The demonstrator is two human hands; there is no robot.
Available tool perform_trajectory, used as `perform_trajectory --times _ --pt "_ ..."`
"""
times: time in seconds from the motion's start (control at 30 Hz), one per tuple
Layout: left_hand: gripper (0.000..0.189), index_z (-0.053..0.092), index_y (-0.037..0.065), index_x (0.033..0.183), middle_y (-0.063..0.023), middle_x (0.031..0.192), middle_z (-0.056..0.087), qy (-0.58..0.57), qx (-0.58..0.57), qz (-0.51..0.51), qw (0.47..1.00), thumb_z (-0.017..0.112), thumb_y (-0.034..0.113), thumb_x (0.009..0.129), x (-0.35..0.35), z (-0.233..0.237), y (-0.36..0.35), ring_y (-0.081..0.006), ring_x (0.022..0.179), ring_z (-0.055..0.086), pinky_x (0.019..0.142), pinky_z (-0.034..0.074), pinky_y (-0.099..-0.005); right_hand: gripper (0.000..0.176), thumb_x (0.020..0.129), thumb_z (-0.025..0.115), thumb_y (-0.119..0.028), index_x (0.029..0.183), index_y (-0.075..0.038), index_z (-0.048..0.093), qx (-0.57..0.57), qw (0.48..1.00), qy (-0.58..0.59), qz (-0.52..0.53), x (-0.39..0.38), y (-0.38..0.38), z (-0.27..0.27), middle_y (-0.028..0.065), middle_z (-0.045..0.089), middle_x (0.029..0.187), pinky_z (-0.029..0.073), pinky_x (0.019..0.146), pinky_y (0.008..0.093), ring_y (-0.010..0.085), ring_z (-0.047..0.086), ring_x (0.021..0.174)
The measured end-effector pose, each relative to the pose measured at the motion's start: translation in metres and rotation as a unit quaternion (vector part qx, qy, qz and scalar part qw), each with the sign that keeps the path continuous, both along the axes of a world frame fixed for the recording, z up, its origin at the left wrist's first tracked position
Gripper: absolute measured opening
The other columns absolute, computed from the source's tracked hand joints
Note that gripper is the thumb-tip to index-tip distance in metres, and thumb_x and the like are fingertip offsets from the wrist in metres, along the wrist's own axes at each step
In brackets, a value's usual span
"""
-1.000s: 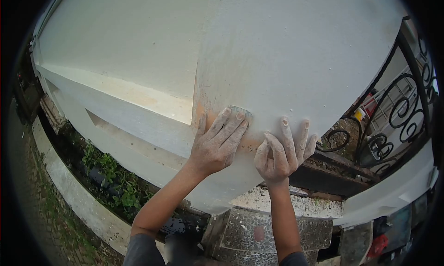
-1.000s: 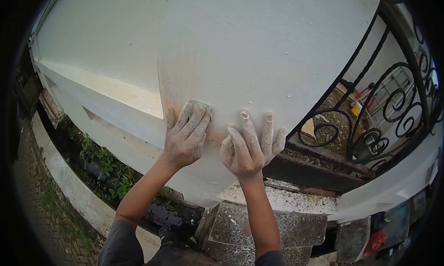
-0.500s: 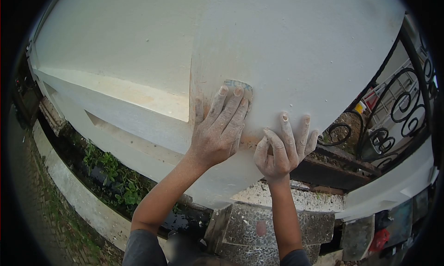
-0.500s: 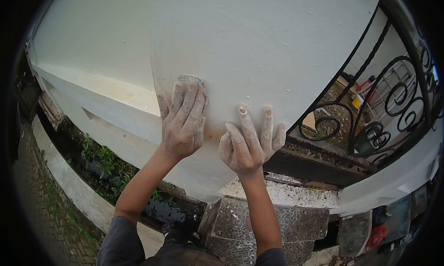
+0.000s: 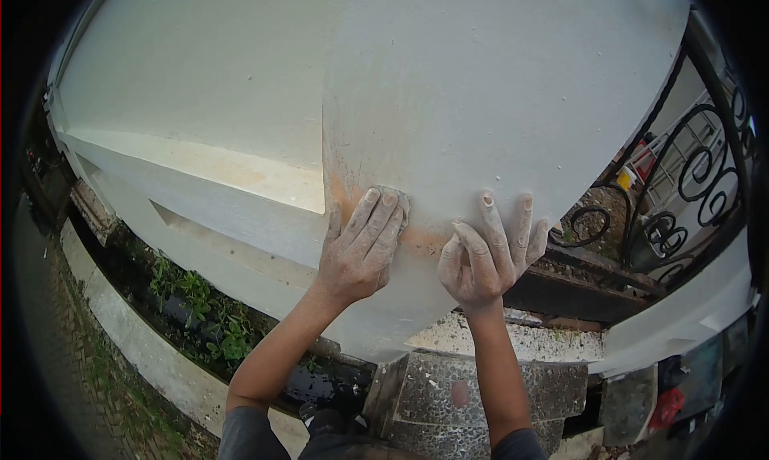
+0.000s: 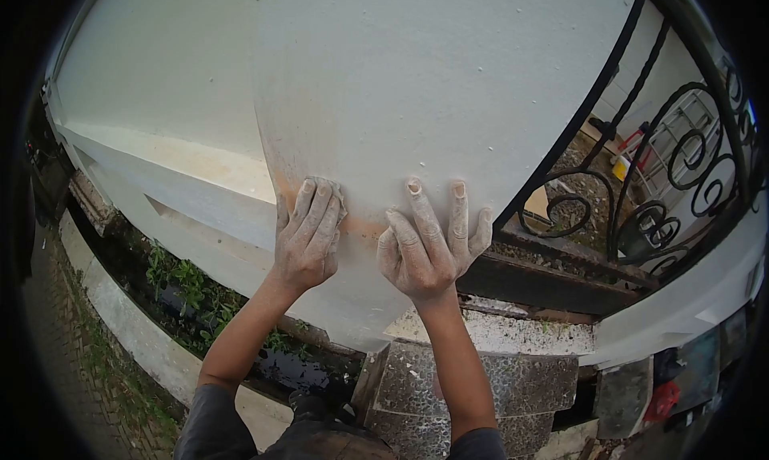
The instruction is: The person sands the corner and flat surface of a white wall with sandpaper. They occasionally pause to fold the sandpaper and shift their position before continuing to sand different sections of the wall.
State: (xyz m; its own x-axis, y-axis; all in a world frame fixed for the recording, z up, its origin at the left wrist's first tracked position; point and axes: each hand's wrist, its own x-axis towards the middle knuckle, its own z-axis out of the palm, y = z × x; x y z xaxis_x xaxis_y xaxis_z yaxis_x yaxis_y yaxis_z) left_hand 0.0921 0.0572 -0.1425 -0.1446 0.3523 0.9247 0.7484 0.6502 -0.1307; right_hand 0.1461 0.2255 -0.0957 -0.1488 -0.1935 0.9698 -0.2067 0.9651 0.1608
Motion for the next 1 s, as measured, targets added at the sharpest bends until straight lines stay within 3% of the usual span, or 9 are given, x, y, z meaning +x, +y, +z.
perform_trajectory --times 0.13,0.27,0.43,0.5,0.57,0.67,0.77,0.87,1.0 --pt "0.036 0.055 0.002 0.115 -0.0133 0.130 0.046 -0.019 0.104 0.008 0.994 0.049 0.014 0.081 -0.005 0.079 0.007 -0.0265 0.128 0.033 0.107 0.006 -0.0508 0.015 0.066 0.054 -0.006 0.072 -0.017 0.062 0.006 1.000 0.007 0.015 0.000 -0.001 0.001 0.0075 0.061 0.112 0.008 0.107 0.0494 0.0386 0.033 0.126" --pt "0.040 0.052 0.002 0.117 -0.0114 0.132 0.044 -0.045 0.024 0.042 0.998 0.051 0.011 0.079 0.001 -0.016 0.007 -0.0268 0.128 0.033 0.107 0.007 -0.0517 0.014 0.067 0.054 -0.006 0.072 -0.017 0.061 0.013 1.000 0.011 0.019 -0.001 0.000 0.001 0.0079 0.061 0.112 0.008 0.107 0.0494 0.0387 0.033 0.126" --pt "0.036 0.057 0.007 0.114 -0.0081 0.126 0.050 -0.030 0.084 -0.026 0.996 0.052 0.013 0.079 -0.005 0.070 0.003 -0.0248 0.125 0.037 0.106 0.004 -0.0526 0.012 0.069 0.054 -0.009 0.072 -0.018 0.062 0.003 1.000 0.007 0.010 -0.001 -0.001 0.000 0.0056 0.061 0.111 0.007 0.107 0.0496 0.0379 0.034 0.125" --pt "0.037 0.056 0.007 0.115 -0.0074 0.126 0.051 -0.064 0.057 -0.002 0.996 0.052 0.014 0.079 0.004 0.023 0.007 -0.0245 0.124 0.038 0.106 0.004 -0.0525 0.011 0.071 0.056 -0.014 0.073 -0.021 0.064 -0.005 1.000 -0.001 -0.001 0.000 -0.001 0.000 0.0010 0.062 0.110 0.006 0.107 0.0489 0.0356 0.036 0.124" --pt "0.037 0.056 0.007 0.115 -0.0071 0.127 0.050 -0.049 0.030 0.026 0.998 0.050 0.014 0.080 0.003 -0.024 0.010 -0.0236 0.125 0.037 0.106 0.004 -0.0522 0.012 0.069 0.054 -0.009 0.072 -0.018 0.062 0.008 1.000 0.005 0.012 0.000 -0.001 0.001 0.0055 0.061 0.111 0.007 0.107 0.0503 0.0386 0.035 0.124" --pt "0.035 0.057 0.008 0.114 -0.0070 0.127 0.050 -0.042 0.034 0.006 0.999 0.051 0.013 0.080 -0.003 0.017 0.002 -0.0235 0.125 0.037 0.107 0.004 -0.0519 0.012 0.068 0.054 -0.007 0.071 -0.017 0.061 0.013 1.000 0.008 0.014 0.001 -0.001 0.002 0.0077 0.061 0.111 0.008 0.107 0.0508 0.0405 0.034 0.124" --pt "0.034 0.058 0.008 0.112 -0.0069 0.127 0.050 -0.035 0.117 -0.019 0.992 0.052 0.014 0.079 -0.005 0.073 0.003 -0.0233 0.125 0.038 0.107 0.004 -0.0513 0.012 0.068 0.054 -0.007 0.071 -0.016 0.061 0.008 1.000 0.007 0.011 0.000 -0.002 0.001 0.0075 0.061 0.112 0.009 0.107 0.0505 0.0407 0.034 0.124" --pt "0.038 0.055 -0.004 0.113 -0.0192 0.126 0.048 -0.077 0.038 -0.023 0.996 0.050 0.006 0.076 0.005 0.005 0.003 -0.0353 0.126 0.034 0.106 0.005 -0.0526 0.011 0.069 0.055 -0.011 0.071 -0.019 0.063 0.004 1.000 0.002 0.007 0.000 0.000 0.000 0.0024 0.062 0.110 0.007 0.107 0.0493 0.0370 0.036 0.124" --pt "0.040 0.051 -0.006 0.116 -0.0204 0.128 0.045 -0.006 0.026 -0.011 1.000 0.049 0.006 0.077 -0.008 0.017 -0.005 -0.0358 0.128 0.030 0.106 0.004 -0.0527 0.011 0.070 0.056 -0.014 0.071 -0.021 0.064 -0.002 1.000 0.002 -0.001 0.000 0.000 0.000 -0.0001 0.062 0.109 0.007 0.107 0.0490 0.0352 0.038 0.123"
